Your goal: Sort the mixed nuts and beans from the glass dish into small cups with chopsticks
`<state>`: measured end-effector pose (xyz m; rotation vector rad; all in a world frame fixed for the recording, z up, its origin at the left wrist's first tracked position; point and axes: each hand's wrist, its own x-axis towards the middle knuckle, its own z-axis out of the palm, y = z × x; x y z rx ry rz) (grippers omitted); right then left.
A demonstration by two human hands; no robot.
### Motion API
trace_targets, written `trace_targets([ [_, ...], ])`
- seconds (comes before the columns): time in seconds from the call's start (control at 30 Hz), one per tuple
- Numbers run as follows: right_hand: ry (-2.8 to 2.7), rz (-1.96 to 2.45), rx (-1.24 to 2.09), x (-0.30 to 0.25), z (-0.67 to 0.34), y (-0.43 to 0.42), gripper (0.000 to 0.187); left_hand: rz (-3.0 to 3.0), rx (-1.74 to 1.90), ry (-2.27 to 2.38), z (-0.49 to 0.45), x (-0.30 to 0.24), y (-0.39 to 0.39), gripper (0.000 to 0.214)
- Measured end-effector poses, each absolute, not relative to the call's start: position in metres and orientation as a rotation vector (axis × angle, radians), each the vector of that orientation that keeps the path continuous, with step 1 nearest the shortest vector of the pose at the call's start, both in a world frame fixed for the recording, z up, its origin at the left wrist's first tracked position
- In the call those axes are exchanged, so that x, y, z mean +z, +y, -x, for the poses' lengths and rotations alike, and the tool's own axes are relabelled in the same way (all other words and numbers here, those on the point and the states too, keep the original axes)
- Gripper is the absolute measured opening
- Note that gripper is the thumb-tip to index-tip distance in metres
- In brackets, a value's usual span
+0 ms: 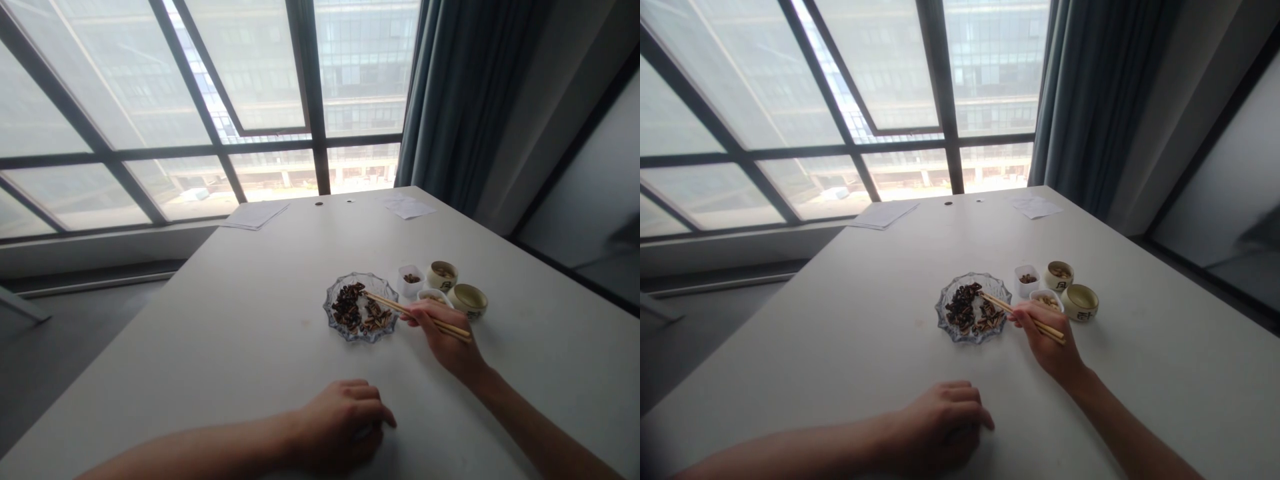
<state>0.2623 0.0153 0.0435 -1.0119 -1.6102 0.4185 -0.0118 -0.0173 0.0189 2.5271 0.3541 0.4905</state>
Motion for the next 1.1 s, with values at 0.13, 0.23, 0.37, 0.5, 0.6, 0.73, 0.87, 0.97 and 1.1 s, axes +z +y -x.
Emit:
trace_targets([
  [0.13,-1.475,1.044,0.342,0.056,-0.277,0.005,0.021,-2.528,0.489,0.363,0.011,0.019,-0.017,0.029],
  [0.23,-1.330,1.171,0.252,0.065,-0.294,-0.001,0.022,-2.535,0.452,0.361,0.012,0.019,-0.017,0.029],
  [0.37,-1.174,1.335,0.167,0.073,-0.309,-0.005,0.030,-2.540,0.451,0.361,0.012,0.018,-0.017,0.029],
  [0.5,-1.215,1.296,0.187,0.075,-0.304,-0.006,0.029,-2.531,0.474,0.362,0.012,0.018,-0.017,0.028],
  [0.6,-1.418,1.136,0.318,0.071,-0.290,-0.004,0.023,-2.533,0.470,0.362,0.011,0.017,-0.017,0.029],
  [0.73,-1.661,1.009,0.443,0.057,-0.269,0.008,0.020,-2.536,0.467,0.372,0.011,0.017,-0.017,0.029],
  [0.87,-1.754,1.022,0.501,0.041,-0.262,0.020,0.020,-2.543,0.440,0.373,0.012,0.018,-0.017,0.028],
  [0.97,-1.732,1.021,0.522,0.037,-0.261,0.021,0.022,-2.547,0.423,0.364,0.011,0.018,-0.017,0.028],
  [1.1,-1.651,1.031,0.441,0.045,-0.262,0.014,0.027,-2.545,0.440,0.366,0.011,0.018,-0.017,0.028],
])
